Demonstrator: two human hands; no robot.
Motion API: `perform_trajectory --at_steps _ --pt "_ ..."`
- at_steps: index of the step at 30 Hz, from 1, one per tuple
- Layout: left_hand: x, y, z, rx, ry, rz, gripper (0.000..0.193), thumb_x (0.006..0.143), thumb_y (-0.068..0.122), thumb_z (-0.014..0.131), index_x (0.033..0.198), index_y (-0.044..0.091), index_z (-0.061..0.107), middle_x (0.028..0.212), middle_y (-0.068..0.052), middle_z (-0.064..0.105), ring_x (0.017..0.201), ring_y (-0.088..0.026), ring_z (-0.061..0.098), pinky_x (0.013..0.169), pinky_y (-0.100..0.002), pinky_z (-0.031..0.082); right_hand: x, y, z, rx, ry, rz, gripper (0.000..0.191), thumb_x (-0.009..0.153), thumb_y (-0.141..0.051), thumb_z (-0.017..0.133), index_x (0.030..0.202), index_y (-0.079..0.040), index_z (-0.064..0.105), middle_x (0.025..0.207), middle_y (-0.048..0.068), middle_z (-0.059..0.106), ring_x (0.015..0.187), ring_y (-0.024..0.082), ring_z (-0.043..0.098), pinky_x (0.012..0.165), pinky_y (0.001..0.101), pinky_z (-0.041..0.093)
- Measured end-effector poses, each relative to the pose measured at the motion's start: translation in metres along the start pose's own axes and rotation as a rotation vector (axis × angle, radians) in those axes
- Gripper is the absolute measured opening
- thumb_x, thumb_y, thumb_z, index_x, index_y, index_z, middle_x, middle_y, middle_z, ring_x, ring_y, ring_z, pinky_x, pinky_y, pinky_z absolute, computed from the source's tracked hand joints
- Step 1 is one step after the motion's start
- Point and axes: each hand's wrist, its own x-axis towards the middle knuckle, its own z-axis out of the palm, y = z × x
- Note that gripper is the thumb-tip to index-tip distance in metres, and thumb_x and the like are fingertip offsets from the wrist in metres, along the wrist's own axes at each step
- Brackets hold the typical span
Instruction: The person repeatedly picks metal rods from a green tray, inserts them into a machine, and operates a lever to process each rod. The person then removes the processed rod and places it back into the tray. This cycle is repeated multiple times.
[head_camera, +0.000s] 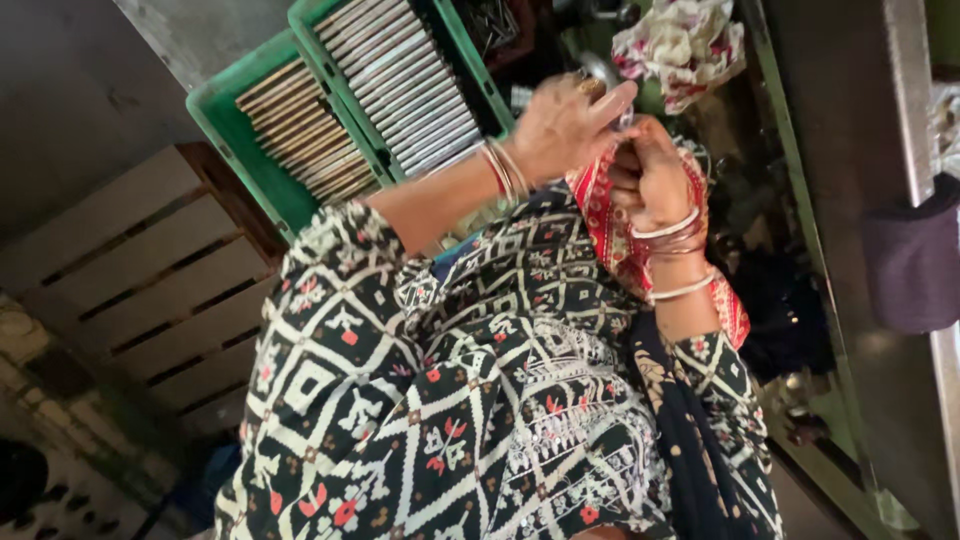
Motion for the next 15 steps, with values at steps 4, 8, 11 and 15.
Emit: perform_trajectory --at_steps 4,8,11,15 --pt "-0.004 0.046 0.031 -0.439 0.043 -0.677 0.06 0.102 0.048 0.059 0.137 0.003 0.042 0.094 -0.016 0.071 0.084 -0.031 0.071 0.073 -0.041 0.056 0.026 0.037 -0.003 -0.604 0.221 -0.933 0.015 0.125 -0.016 0.053 0.114 -0.006 0.055 0.094 0.002 0.05 0.082 0.011 0.042 0.074 0.027 0.04" --pt "-0.026 0.025 0.038 -0.3 -0.009 -0.574 0.036 0.095 0.037 0.063 0.115 0.008 0.056 0.095 -0.017 0.07 0.084 -0.036 0.07 0.072 -0.045 0.055 0.028 0.036 -0.03 -0.08 0.424 -0.637 0.015 0.116 -0.024 0.053 0.11 -0.011 0.055 0.074 -0.002 0.04 0.061 0.009 0.035 0.052 0.0259 0.03" --pt "-0.039 -0.057 0.011 0.058 -0.045 -0.49 0.016 0.085 0.013 0.063 0.101 0.01 0.062 0.091 -0.015 0.066 0.089 -0.038 0.065 0.074 -0.05 0.052 0.013 0.028 -0.051 0.156 0.363 -0.403 0.017 0.113 -0.031 0.052 0.109 -0.015 0.053 0.068 -0.005 0.032 0.052 0.006 0.029 0.042 0.0231 0.021" --pt "-0.052 -0.173 -0.036 0.451 0.238 -0.522 0.016 0.097 0.008 0.068 0.112 0.011 0.069 0.101 -0.018 0.064 0.091 -0.038 0.058 0.076 -0.05 0.045 -0.001 0.042 -0.06 0.187 0.272 -0.359 0.015 0.114 -0.031 0.054 0.108 -0.018 0.052 0.067 -0.006 0.027 0.052 0.006 0.026 0.043 0.0217 0.019"
